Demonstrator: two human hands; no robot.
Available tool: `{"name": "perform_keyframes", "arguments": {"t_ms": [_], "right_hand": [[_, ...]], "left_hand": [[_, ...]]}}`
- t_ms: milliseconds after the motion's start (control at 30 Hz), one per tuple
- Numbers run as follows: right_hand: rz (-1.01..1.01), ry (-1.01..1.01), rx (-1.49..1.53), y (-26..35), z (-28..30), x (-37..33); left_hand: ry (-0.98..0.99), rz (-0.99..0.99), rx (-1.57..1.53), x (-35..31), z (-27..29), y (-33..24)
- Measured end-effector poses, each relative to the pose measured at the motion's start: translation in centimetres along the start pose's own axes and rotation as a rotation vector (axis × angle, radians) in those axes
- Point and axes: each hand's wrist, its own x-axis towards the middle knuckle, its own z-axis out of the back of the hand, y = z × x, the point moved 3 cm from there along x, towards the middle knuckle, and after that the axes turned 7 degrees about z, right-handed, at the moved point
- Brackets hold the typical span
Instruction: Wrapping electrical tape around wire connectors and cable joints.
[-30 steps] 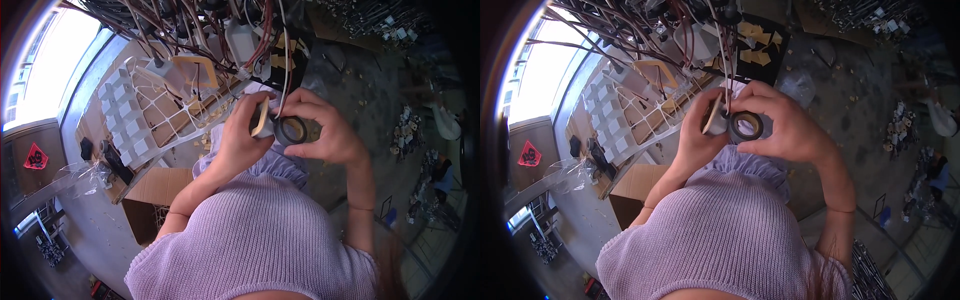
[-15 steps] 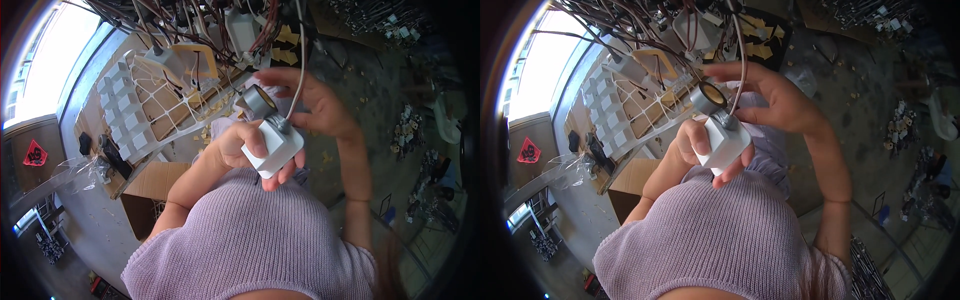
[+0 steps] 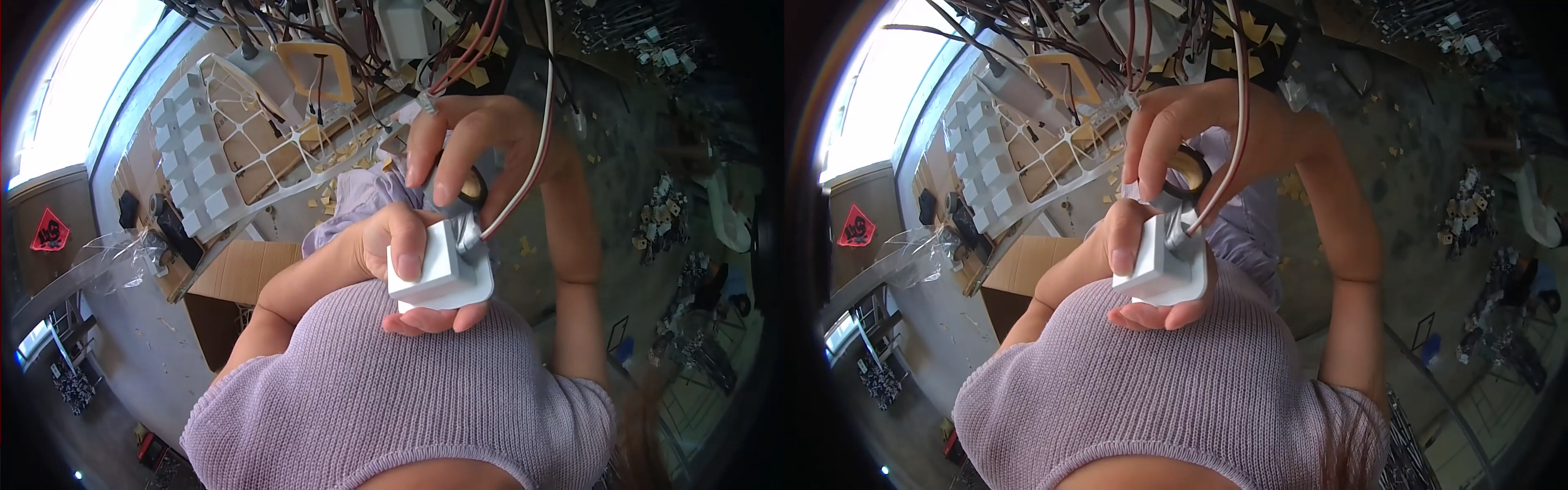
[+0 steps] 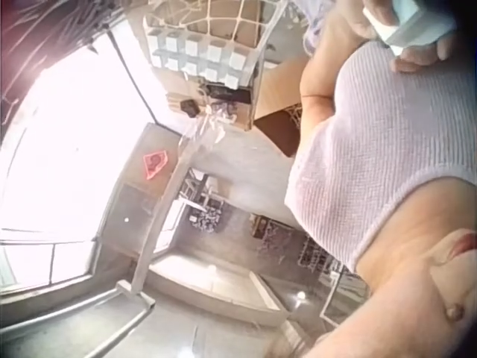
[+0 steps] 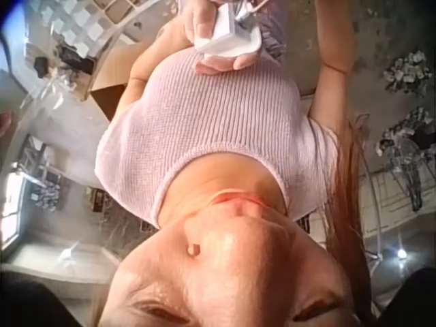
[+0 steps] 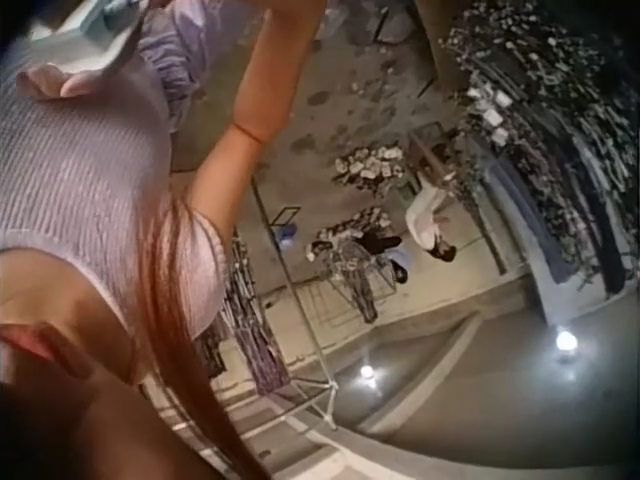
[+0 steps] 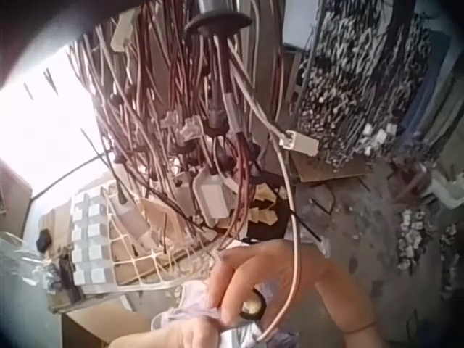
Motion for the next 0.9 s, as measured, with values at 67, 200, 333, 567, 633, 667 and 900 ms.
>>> {"name": "perform_keyframes", "arguments": {"t_ms": [67, 200, 333, 567, 633, 667, 900], "right_hand": [[-0.03, 0.016, -0.009, 0.3, 0.2, 0.2], [0.001, -0.01, -0.188, 0.1, 0.2, 0.0], [-0.223, -0.048, -0.452, 1.5, 0.3, -0.1], [-0.663, -0.251, -0.556, 1.8, -0.8, -1.7], [-0.84, -0.583, -0.166, 1.2, -2.6, -2.5], [-0.751, -0.654, 0.116, 1.4, -3.3, -2.5], [-0.473, -0.628, -0.014, 0.3, -2.0, -3.2]], "left_hand": [[0.074, 0.036, 0.004, -0.1, 0.0, 0.1], [-0.196, -0.064, 0.067, -1.5, -0.5, -0.9], [-0.495, -0.263, 0.351, -3.5, -0.2, -2.4], [-1.562, -0.443, 1.178, -6.5, -1.2, -4.3], [-1.899, -0.692, 1.953, -6.5, -1.4, -4.6], [-1.986, -0.685, 1.933, -6.9, -1.6, -4.8], [-0.715, -0.355, 0.454, -4.2, -0.9, -2.4]]}}
